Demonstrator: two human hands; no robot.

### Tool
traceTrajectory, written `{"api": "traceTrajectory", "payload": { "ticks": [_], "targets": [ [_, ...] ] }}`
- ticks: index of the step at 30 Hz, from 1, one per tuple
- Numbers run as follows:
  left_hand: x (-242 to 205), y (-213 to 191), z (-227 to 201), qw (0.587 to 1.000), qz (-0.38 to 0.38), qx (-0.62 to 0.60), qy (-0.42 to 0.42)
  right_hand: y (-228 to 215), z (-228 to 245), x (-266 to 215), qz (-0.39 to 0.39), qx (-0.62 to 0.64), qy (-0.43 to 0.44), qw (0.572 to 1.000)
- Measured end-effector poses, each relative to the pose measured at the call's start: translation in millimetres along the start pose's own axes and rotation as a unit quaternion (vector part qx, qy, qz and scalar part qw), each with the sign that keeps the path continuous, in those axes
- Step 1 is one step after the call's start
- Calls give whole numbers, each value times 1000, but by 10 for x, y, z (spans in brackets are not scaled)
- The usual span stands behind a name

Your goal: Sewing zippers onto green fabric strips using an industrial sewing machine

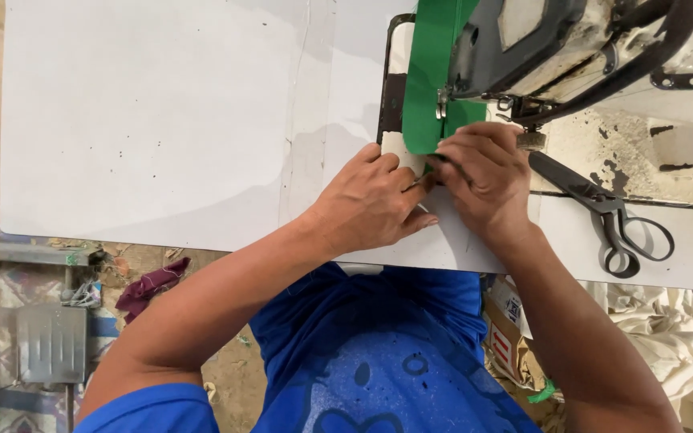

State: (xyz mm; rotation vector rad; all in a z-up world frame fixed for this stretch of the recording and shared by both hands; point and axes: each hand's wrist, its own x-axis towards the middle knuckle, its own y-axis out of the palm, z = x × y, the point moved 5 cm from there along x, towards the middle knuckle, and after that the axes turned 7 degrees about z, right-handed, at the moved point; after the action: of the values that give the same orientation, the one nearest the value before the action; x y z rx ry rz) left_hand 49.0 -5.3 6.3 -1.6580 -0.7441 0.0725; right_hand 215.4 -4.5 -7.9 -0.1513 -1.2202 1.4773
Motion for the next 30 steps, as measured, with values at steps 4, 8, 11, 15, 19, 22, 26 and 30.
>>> {"api": "traceTrajectory", "payload": {
  "ticks": [4,8,11,15,19,22,26,30],
  "targets": [
    [-7,29,2,1000,-2,12,5,13,48,-52,22,-25,-3,999],
    [-4,46,18,1000,2,2,5,-20,55,-81,31,-26,27,999],
    [-4,47,18,1000,4,4,3,-30,35,-85,28,-5,32,999],
    [8,46,14,1000,1,5,2,-78,40,-57,31,8,18,999],
    [44,-9,13,1000,7,-3,-4,-44,-7,-31,52,21,-10,998],
    [39,-17,22,1000,14,-9,-8,-20,-44,-54,67,24,-17,997],
    [68,-191,120,995,-81,-46,40,-11,-27,-64,72,15,-18,997],
    [279,-149,479,979,-153,-60,117,-13,14,-22,63,-22,-15,998]
  ]
}}
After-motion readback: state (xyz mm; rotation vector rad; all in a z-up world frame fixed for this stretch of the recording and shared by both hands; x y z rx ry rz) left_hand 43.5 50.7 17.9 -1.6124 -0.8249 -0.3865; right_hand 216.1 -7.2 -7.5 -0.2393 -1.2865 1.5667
